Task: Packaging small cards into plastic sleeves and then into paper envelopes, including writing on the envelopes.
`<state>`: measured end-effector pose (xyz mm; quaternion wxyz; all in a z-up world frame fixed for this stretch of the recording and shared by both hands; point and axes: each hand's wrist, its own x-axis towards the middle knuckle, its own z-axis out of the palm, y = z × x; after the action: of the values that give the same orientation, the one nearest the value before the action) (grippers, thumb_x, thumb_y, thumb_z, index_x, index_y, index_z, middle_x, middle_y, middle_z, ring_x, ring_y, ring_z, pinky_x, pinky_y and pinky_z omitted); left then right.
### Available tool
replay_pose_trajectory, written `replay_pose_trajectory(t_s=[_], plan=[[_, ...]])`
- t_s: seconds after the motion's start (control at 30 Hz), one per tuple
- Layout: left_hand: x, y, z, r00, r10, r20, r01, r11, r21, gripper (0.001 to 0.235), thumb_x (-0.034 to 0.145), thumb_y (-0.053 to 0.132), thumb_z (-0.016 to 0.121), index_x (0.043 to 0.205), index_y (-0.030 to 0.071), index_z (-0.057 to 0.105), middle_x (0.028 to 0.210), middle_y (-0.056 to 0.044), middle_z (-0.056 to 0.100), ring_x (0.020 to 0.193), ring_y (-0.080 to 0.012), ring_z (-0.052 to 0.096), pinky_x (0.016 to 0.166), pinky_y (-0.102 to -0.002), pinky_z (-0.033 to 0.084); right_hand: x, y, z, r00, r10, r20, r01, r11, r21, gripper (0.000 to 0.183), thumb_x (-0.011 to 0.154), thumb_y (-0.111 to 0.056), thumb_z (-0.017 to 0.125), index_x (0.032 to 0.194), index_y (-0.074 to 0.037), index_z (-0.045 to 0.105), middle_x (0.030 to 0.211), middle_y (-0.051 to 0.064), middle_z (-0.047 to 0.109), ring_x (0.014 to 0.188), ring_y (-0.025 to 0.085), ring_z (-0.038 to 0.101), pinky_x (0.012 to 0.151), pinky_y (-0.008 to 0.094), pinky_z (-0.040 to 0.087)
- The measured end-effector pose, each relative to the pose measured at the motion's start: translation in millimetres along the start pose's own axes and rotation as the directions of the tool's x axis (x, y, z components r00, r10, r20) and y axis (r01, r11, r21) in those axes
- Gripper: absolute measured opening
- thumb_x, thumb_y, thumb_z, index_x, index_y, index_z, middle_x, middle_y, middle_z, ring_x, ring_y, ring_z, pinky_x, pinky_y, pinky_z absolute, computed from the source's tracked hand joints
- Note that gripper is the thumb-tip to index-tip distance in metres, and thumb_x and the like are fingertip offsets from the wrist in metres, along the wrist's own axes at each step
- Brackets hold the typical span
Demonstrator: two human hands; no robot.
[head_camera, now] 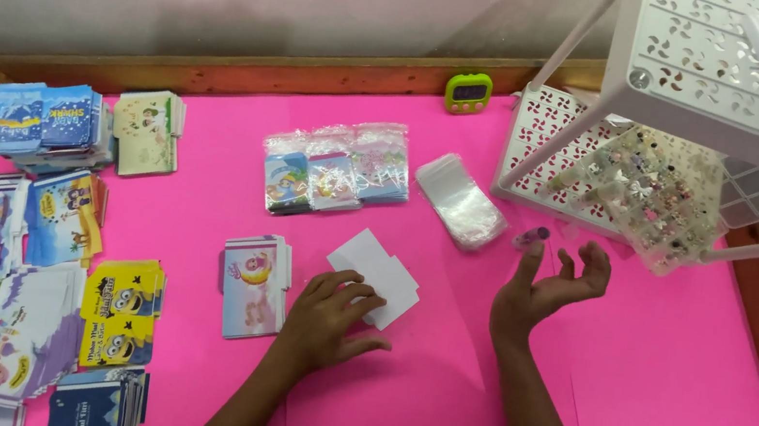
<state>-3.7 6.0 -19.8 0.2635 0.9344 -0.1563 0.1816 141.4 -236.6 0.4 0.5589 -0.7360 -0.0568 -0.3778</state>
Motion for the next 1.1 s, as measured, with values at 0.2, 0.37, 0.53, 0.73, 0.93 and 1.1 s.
replay_pose_trajectory(t_s=[0.2, 0.37, 0.53, 0.73, 0.93, 1.1], plan=[[0.0, -5.0, 14.5, 0.999, 0.036, -0.037, -0.031, 0.991, 0.133, 0.026, 0.098, 0.039, 0.067, 0.118, 0.024, 0.073, 0.128, 0.002, 0.070, 0.134, -0.0239, 0.055, 0.107, -0.044, 0.045, -14.8, 28.3, 9.6, 0.936, 0.332, 0.118, -0.313, 0.937, -0.153, 0.074, 0.087, -0.002, 0.080, 0.137, 0.000, 0.025, 0.134, 0.019, 0.029, 0.134, 0.034, 0.029, 0.120, 0.046, 0.029], [-4.5, -12.5, 14.9, 1.000, 0.008, -0.008, -0.007, 0.989, 0.145, 0.027, 0.097, 0.039, 0.068, 0.120, 0.025, 0.072, 0.128, 0.002, 0.070, 0.136, -0.0244, 0.053, 0.108, -0.045, 0.045, -1.5, 7.7, 9.5, 0.930, 0.347, 0.118, -0.343, 0.938, -0.057, 0.034, 0.102, 0.005, 0.056, 0.125, -0.001, 0.031, 0.118, 0.014, 0.040, 0.115, 0.028, 0.049, 0.106, 0.045, 0.045], [-8.0, -15.3, 15.9, 1.000, -0.031, -0.004, 0.031, 0.989, 0.148, 0.026, 0.098, 0.038, 0.067, 0.119, 0.024, 0.072, 0.128, 0.002, 0.070, 0.136, -0.0254, 0.053, 0.108, -0.046, 0.046, -10.4, -27.2, 9.6, 0.958, 0.202, 0.203, -0.221, 0.972, 0.078, 0.027, 0.107, -0.002, 0.058, 0.125, 0.000, 0.038, 0.115, 0.015, 0.051, 0.108, 0.023, 0.054, 0.098, 0.041, 0.046], [-5.3, -12.9, 13.4, 0.998, -0.059, -0.005, 0.059, 0.991, 0.118, 0.021, 0.099, 0.028, 0.066, 0.118, 0.021, 0.073, 0.126, 0.000, 0.072, 0.135, -0.0260, 0.055, 0.108, -0.047, 0.047, -53.1, -63.4, -9.2, 0.684, 0.210, 0.699, -0.151, 0.978, -0.146, 0.028, 0.087, -0.012, 0.081, 0.114, -0.006, 0.073, 0.099, 0.011, 0.072, 0.090, 0.028, 0.074, 0.079, 0.037, 0.062], [-5.2, -10.8, 7.7, 0.996, -0.073, 0.052, 0.069, 0.995, 0.074, 0.019, 0.101, 0.023, 0.065, 0.117, 0.015, 0.073, 0.125, -0.005, 0.073, 0.135, -0.0282, 0.056, 0.110, -0.048, 0.046, -86.2, -66.4, -22.4, 0.552, 0.239, 0.798, 0.040, 0.949, -0.312, 0.026, 0.085, -0.024, 0.083, 0.106, -0.009, 0.075, 0.095, 0.005, 0.075, 0.089, 0.022, 0.076, 0.075, 0.034, 0.065], [-6.1, -14.4, 11.7, 0.996, 0.015, -0.085, -0.013, 1.000, 0.020, 0.017, 0.101, 0.015, 0.063, 0.114, 0.011, 0.072, 0.130, -0.002, 0.070, 0.132, -0.0317, 0.056, 0.104, -0.048, 0.045, -103.0, -68.7, -23.5, 0.476, 0.072, 0.876, 0.102, 0.985, -0.137, 0.021, 0.085, -0.017, 0.080, 0.103, -0.010, 0.070, 0.096, 0.004, 0.069, 0.082, 0.017, 0.070, 0.072, 0.030, 0.056]])
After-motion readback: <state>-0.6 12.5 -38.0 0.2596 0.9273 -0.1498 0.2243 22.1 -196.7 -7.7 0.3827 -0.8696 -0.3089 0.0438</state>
